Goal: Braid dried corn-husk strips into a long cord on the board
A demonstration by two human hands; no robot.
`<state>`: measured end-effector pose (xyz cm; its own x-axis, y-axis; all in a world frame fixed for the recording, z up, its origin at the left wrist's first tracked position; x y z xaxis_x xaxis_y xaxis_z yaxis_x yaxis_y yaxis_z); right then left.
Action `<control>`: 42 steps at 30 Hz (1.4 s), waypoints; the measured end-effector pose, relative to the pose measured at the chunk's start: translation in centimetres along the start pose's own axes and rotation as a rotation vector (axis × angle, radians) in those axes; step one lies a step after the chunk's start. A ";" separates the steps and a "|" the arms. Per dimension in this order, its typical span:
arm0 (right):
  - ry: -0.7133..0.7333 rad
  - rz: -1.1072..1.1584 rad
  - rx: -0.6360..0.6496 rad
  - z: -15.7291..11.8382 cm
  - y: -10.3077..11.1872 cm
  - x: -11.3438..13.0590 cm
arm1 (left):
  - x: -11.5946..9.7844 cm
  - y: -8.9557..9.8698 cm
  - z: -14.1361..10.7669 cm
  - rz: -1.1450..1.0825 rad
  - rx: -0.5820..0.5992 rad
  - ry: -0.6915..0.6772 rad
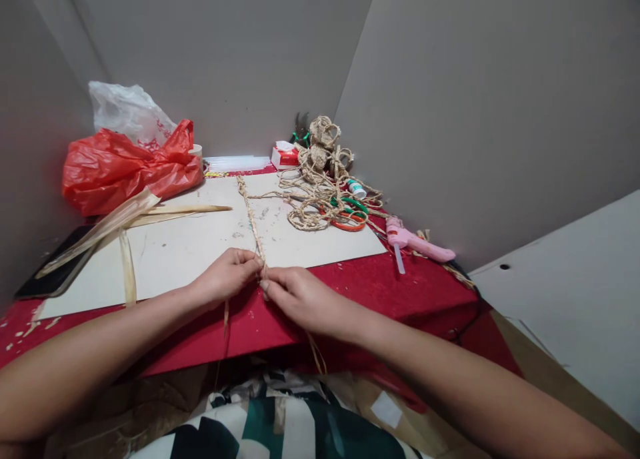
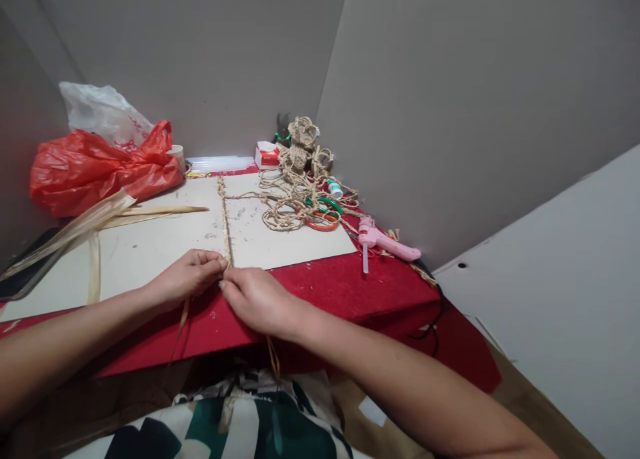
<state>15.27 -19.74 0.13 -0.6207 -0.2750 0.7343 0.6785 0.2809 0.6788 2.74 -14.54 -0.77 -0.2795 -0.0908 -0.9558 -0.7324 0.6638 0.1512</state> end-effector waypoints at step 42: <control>-0.421 1.159 -0.012 1.8 -2.2 -2.0 | -1.6 -0.9 -3.1 1.131 -0.053 -0.156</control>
<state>14.32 -18.15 -2.82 0.2732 0.4488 0.8508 0.9147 0.1527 -0.3743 1.98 -17.26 1.43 -0.7182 0.6345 -0.2857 -0.1363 0.2744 0.9519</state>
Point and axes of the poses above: each hand's wrist, its own z-axis towards the middle knuckle, its own y-axis out of the back of the hand, x = y × z, the point moved 3 cm from there along z, towards the middle knuckle, and after that the axes turned 2 degrees about x, right-handed, at the moved point
